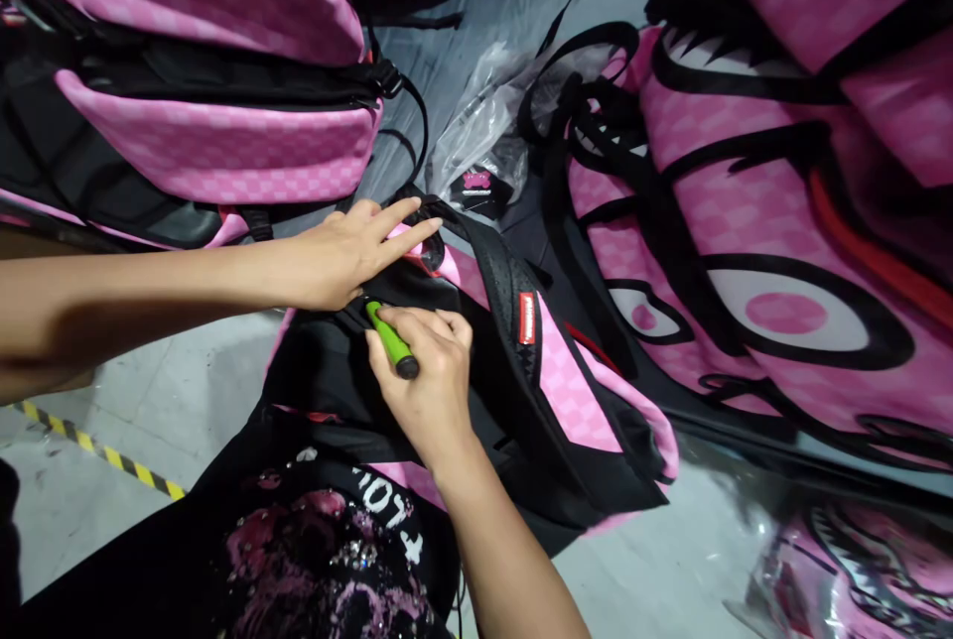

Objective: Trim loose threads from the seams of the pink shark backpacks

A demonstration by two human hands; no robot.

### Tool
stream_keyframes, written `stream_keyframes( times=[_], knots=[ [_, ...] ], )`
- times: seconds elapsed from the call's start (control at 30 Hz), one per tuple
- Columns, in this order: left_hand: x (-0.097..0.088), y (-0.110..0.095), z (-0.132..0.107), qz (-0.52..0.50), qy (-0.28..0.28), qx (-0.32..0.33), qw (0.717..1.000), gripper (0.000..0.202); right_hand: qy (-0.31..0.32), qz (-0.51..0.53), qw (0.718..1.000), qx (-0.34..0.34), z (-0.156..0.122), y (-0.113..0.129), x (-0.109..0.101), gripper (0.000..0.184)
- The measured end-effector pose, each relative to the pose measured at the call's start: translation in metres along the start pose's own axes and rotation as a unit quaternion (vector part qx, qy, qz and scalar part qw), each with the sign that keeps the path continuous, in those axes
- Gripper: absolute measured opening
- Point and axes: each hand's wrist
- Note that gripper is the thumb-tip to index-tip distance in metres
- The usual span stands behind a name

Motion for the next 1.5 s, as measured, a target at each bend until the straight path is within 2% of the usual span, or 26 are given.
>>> stream_keyframes(
  times=[0.1, 0.2, 0.33, 0.43, 0.57, 0.67, 0.8, 0.9, 1.03, 1.17, 1.27, 1.37, 1.5],
  knots=[
    [-0.002, 0.0, 0.002, -0.009, 0.007, -0.004, 1.0, 0.105, -0.005, -0.002, 1.0, 0.006, 0.002, 0.002, 0.001, 0.01],
    [-0.004, -0.001, 0.002, -0.018, 0.009, -0.003, 1.0, 0.101, 0.026, -0.002, 1.0, 0.014, 0.003, 0.004, 0.001, 0.009],
    [-0.006, 0.0, 0.002, -0.023, 0.031, -0.005, 0.999, 0.1, 0.01, -0.016, 0.999, 0.026, 0.003, 0.004, 0.0, 0.009],
    [-0.005, 0.0, 0.003, -0.028, 0.019, -0.001, 0.999, 0.1, 0.032, 0.015, 0.999, 0.027, 0.004, 0.004, 0.0, 0.011],
    [0.0, 0.001, 0.004, -0.034, 0.01, 0.001, 0.999, 0.099, 0.005, 0.001, 0.999, 0.032, 0.004, 0.003, 0.001, 0.01],
    [0.004, 0.002, 0.004, -0.036, -0.004, 0.002, 0.999, 0.099, 0.034, 0.017, 0.999, 0.033, 0.005, 0.003, 0.0, 0.011],
    [0.008, 0.003, 0.004, -0.036, -0.014, 0.004, 0.999, 0.098, 0.007, -0.002, 0.999, 0.041, 0.005, 0.002, -0.001, 0.01],
    [0.008, 0.002, 0.003, -0.035, -0.018, 0.0, 0.999, 0.097, 0.037, 0.016, 0.999, 0.037, 0.004, 0.001, 0.001, 0.011],
    [0.004, -0.001, 0.003, -0.037, -0.003, -0.01, 0.999, 0.094, 0.004, -0.004, 0.999, 0.039, 0.003, 0.001, 0.002, 0.012],
    [0.004, -0.001, 0.003, -0.044, -0.013, -0.011, 0.999, 0.092, 0.053, 0.022, 0.998, 0.024, 0.006, 0.001, -0.002, 0.012],
    [0.005, -0.001, 0.003, -0.045, -0.008, -0.008, 0.999, 0.094, 0.043, -0.001, 0.999, 0.03, 0.008, 0.001, -0.005, 0.012],
    [0.005, 0.0, 0.003, -0.048, -0.011, -0.006, 0.999, 0.096, 0.061, 0.012, 0.998, 0.03, 0.008, 0.003, -0.007, 0.012],
    [0.005, -0.001, 0.003, -0.039, -0.012, -0.008, 0.999, 0.095, 0.028, -0.009, 0.999, 0.04, 0.009, 0.004, -0.007, 0.01]
  ],
)
Point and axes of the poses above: each hand's wrist, its own z-axis towards the middle knuckle, its own x-axis out of the palm, y = z × x, and after that the axes turned 2 degrees about -y, right-handed
